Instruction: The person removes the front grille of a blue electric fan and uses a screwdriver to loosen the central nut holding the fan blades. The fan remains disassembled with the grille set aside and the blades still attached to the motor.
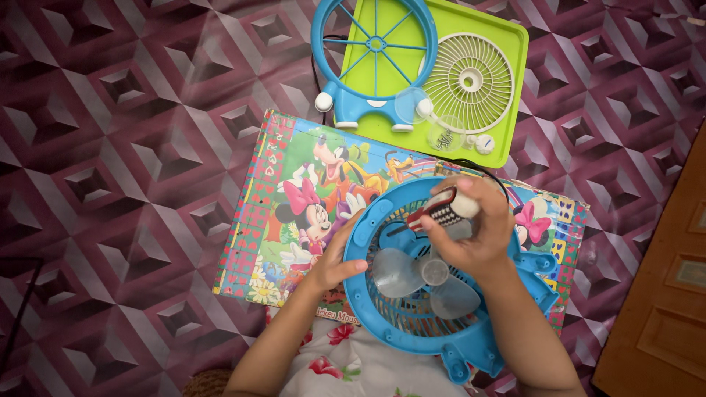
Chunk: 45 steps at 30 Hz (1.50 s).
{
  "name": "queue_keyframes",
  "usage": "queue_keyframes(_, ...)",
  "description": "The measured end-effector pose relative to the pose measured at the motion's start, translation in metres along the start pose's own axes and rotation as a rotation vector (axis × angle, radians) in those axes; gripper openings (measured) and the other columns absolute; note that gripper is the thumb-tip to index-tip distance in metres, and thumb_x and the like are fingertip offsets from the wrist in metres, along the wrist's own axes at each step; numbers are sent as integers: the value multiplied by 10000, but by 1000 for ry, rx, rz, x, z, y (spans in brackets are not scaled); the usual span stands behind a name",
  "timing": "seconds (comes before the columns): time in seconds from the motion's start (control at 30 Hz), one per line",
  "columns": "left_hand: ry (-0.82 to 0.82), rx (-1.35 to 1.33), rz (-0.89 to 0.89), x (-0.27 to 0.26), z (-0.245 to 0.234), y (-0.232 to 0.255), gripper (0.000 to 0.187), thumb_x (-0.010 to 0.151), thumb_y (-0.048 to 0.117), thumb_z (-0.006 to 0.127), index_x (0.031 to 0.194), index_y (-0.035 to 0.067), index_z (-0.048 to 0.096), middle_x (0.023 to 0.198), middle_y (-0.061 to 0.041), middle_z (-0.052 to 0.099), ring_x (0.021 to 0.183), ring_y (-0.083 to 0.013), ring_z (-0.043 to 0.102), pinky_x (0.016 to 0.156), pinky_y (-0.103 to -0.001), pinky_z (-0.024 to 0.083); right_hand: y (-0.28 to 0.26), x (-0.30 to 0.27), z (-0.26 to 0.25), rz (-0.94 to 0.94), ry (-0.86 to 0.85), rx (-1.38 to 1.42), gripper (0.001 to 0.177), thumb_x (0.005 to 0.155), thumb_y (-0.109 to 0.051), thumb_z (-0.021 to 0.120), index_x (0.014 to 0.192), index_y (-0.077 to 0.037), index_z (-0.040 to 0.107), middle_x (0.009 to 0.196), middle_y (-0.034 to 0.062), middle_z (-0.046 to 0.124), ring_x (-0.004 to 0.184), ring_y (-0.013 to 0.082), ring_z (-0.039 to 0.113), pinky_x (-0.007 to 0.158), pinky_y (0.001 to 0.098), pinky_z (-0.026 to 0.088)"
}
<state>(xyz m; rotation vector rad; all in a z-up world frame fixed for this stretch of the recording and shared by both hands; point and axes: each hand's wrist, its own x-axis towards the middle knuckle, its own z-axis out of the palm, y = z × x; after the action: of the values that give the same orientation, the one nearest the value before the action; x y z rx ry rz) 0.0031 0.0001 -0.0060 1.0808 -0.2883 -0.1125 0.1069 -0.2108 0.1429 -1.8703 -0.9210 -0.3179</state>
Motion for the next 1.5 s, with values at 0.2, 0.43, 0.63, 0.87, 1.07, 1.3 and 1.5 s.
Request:
queue_keyframes(0.2, -3, -14, -10, -1, 0, 2, 1002, 884, 501, 719, 1595, -85, 325, 1674, -221, 322, 1558, -318, 344, 1292, -442, 262, -8, 1, 4, -104, -28, -6, 752, 799, -13, 870, 1381, -100, 402, 1054, 219, 684, 873, 246, 741, 718, 323, 618)
queue_keyframes(0.43, 31, 12, -42, -6, -2, -4, 1018, 886, 495, 722, 1601, -85, 288, 1685, -213, 306, 1560, -309, 322, 1291, -441, 244, -18, 10, 1, -206, -150, 26, 641, 781, -12, 859, 1262, -104, 445, 1057, 222, 703, 853, 269, 771, 691, 343, 628)
queue_keyframes(0.63, 46, 6, -29, -7, -2, -11, 1025, 888, 504, 723, 1607, -80, 284, 1678, -208, 324, 1560, -305, 325, 1291, -442, 241, -20, 19, -7, -139, -232, 157, 561, 831, -21, 811, 1257, -113, 459, 1163, 230, 683, 967, 306, 767, 765, 367, 653)
queue_keyframes(0.87, 64, -68, -83, -7, 0, -8, 1059, 854, 480, 752, 1616, -66, 260, 1625, -199, 390, 1511, -290, 376, 1258, -424, 266, -25, 15, -8, -177, -102, 21, 488, 835, -203, 845, 1235, -76, 596, 1124, 188, 655, 973, 316, 691, 809, 404, 593)
queue_keyframes(1.07, 77, -118, -99, -6, 4, -5, 1053, 837, 457, 763, 1610, -62, 273, 1588, -181, 422, 1474, -277, 407, 1235, -414, 294, -30, 19, -11, -191, -135, 140, 433, 886, -203, 742, 1260, -46, 589, 1147, 163, 677, 1030, 324, 710, 883, 438, 589)
queue_keyframes(1.3, 87, -134, -112, -8, 1, -12, 1051, 822, 450, 777, 1602, -59, 290, 1563, -185, 442, 1445, -277, 432, 1214, -417, 320, -33, 9, -10, -146, -18, 14, 417, 914, -283, 812, 1207, -49, 630, 1129, 163, 678, 976, 297, 715, 810, 386, 600)
queue_keyframes(1.5, 86, -162, -145, -11, -2, -16, 1040, 813, 458, 778, 1585, -69, 322, 1527, -187, 483, 1400, -282, 474, 1182, -429, 353, -27, 8, -11, -185, -21, 53, 316, 935, -209, 738, 1191, -61, 627, 1219, 192, 667, 1065, 326, 705, 891, 415, 599)
